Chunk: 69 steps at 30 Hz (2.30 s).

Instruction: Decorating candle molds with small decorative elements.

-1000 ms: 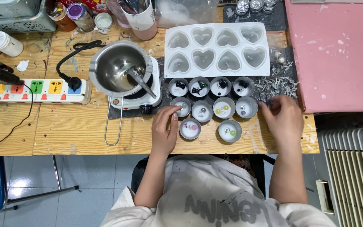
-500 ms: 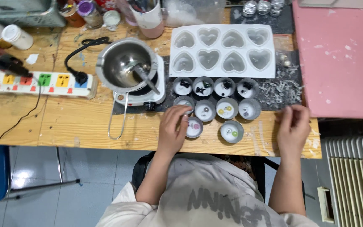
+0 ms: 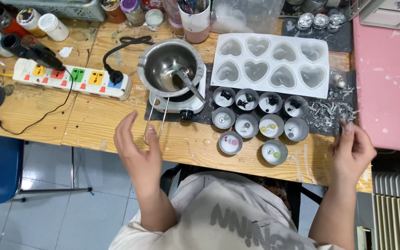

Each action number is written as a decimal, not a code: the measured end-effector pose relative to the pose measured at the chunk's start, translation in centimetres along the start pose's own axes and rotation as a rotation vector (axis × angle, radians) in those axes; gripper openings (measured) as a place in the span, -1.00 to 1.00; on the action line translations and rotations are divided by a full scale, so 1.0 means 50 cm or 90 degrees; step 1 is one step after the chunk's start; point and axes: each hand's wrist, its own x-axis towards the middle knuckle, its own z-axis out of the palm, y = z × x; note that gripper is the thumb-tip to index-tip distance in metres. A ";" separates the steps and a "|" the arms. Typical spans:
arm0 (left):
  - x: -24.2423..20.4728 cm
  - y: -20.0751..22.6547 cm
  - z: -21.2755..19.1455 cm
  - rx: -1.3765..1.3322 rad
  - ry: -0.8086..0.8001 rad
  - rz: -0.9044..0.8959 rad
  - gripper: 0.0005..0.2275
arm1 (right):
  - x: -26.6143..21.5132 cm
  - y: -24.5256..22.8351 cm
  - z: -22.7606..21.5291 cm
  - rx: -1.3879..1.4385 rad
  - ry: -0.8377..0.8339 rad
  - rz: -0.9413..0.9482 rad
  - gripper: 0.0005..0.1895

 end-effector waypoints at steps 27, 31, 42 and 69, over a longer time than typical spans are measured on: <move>-0.017 -0.009 0.060 -0.612 -0.798 -0.157 -0.65 | 0.274 -0.062 0.134 -0.104 -0.281 0.000 -0.72; 0.016 0.112 0.116 -0.533 -0.846 -0.033 -0.68 | 0.277 -0.046 0.131 -0.056 -0.279 0.004 -0.72; 0.063 0.163 0.425 -0.227 -0.467 0.314 -0.64 | 0.327 -0.044 0.136 0.073 -0.390 -0.046 -0.82; 0.039 0.142 0.428 -0.162 -0.519 0.326 -0.60 | 0.300 -0.014 0.151 -0.275 -0.459 -0.227 -0.81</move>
